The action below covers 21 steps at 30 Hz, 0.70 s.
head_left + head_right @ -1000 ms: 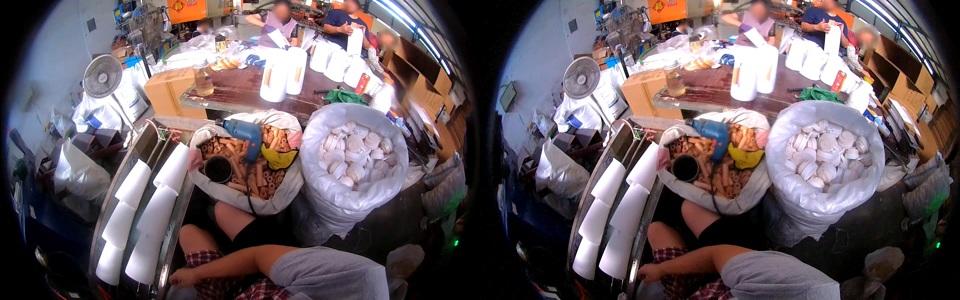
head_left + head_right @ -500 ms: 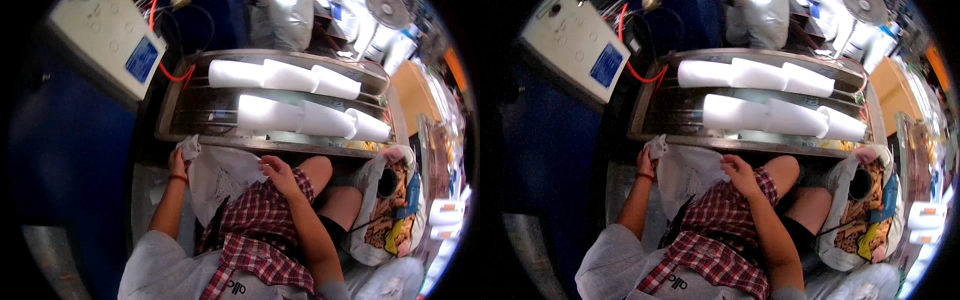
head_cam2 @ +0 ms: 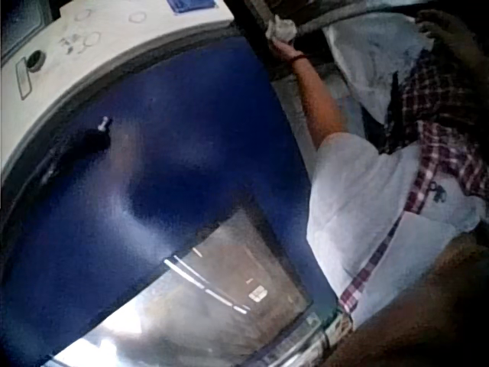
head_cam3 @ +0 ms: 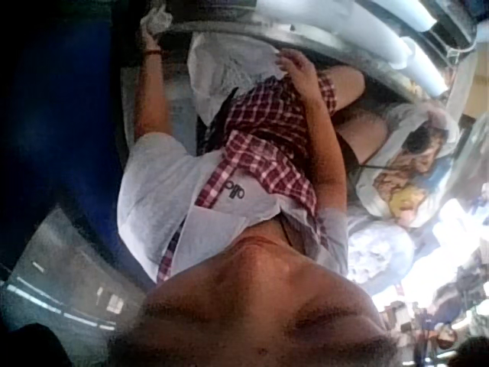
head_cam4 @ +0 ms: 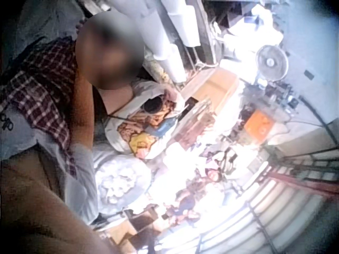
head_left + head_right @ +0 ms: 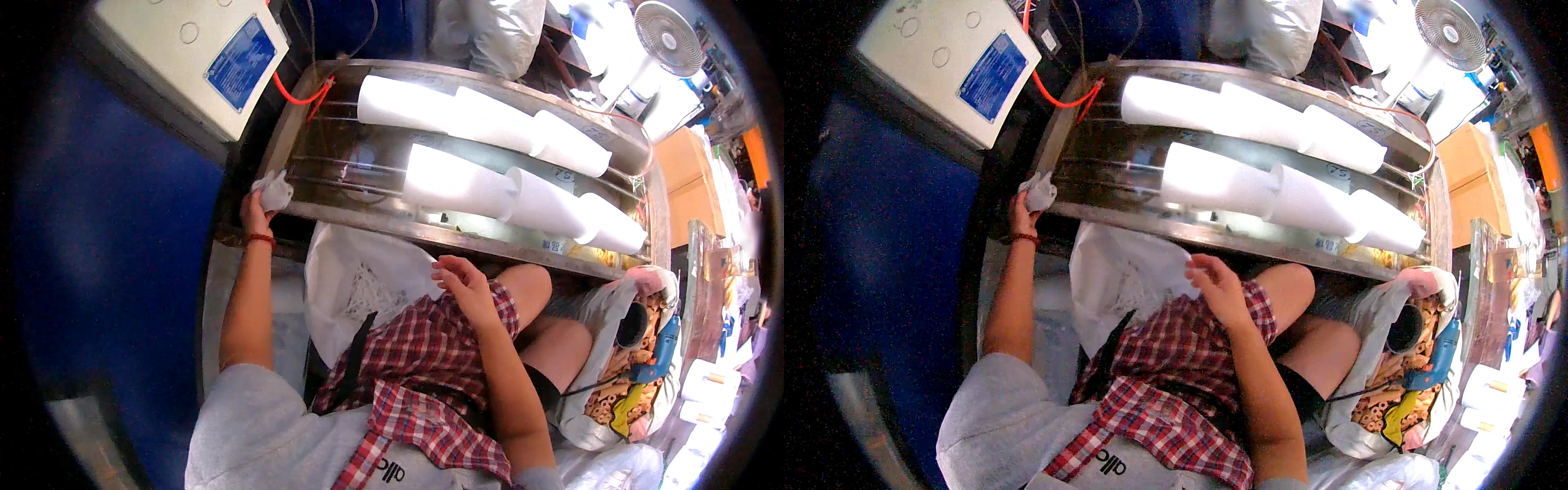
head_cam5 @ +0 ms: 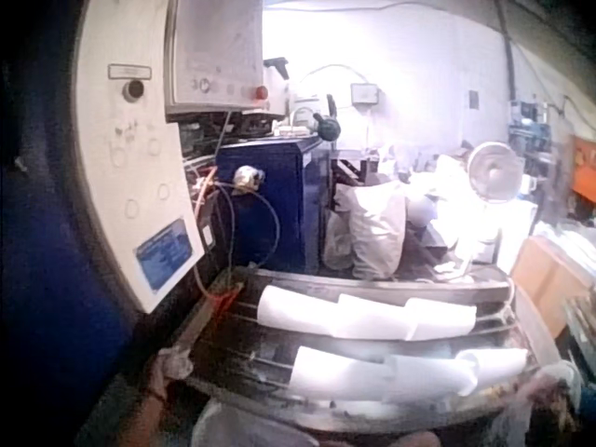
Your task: The person assembles white cylindrical parts by wiping them with a cloth, inserting smaller orange tubes, and using a drill to secure components.
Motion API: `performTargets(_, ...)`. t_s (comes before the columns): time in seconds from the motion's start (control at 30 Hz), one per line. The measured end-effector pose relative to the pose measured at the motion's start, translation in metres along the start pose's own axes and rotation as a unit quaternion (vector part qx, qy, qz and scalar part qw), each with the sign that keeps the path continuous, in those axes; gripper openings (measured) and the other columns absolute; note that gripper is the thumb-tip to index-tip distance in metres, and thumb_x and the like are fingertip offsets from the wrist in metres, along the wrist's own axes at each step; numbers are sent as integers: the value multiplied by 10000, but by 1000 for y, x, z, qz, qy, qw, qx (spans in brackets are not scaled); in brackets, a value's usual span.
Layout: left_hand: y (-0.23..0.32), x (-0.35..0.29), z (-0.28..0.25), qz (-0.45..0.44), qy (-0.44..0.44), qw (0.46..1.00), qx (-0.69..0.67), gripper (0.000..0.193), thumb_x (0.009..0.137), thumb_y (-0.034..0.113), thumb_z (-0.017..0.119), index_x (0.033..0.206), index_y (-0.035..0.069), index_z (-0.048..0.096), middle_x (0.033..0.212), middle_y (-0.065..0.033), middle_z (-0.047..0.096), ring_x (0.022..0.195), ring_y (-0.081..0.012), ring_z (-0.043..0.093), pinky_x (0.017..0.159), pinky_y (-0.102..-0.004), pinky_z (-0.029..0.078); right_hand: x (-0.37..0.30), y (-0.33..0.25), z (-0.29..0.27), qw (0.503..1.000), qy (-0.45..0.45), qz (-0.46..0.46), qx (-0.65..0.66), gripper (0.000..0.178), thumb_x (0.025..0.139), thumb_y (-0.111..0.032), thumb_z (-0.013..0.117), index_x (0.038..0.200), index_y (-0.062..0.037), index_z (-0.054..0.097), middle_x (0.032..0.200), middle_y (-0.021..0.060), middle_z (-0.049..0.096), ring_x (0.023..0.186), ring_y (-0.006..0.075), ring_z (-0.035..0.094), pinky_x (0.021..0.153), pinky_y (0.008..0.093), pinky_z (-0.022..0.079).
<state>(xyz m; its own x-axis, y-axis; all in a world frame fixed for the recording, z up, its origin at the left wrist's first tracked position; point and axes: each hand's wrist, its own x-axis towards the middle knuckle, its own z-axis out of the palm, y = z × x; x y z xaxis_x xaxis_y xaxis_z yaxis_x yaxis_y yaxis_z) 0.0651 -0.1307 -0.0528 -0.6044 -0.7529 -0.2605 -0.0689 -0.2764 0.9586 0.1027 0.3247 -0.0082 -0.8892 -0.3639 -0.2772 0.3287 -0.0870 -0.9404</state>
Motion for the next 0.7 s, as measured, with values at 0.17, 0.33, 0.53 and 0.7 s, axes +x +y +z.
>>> performTargets(0.17,-2,6,17,-54,-30,998,-5,339,815,303,603,1100,126,557,1085,-55,573,942,-206,574,624,-318,511,4,3,5,1000,-21,16,1,269,891,-119,557,1124,15,537,1039,62,610,917,135,577,781,264,458)
performTargets(0.33,17,-17,119,-83,-120,988,-50,298,834,281,600,1047,76,562,1019,-68,585,913,-189,575,648,-328,522,4,11,1,998,-33,8,-49,256,878,-119,586,1105,-3,555,1012,53,614,943,117,558,836,259,449)
performTargets(0.53,22,-13,283,-33,-221,974,-30,214,831,253,619,975,95,603,900,-7,584,817,-130,542,667,-294,482,13,16,-10,996,-43,-3,-78,275,895,-140,572,1132,-2,546,1035,62,613,958,130,566,845,272,455)
performTargets(0.7,18,22,428,1,-303,952,-51,94,835,159,629,886,93,587,887,-19,593,722,-120,561,651,-292,501,23,18,-16,996,-61,32,-57,315,913,-168,554,1176,3,526,1086,78,613,994,146,558,863,271,448)
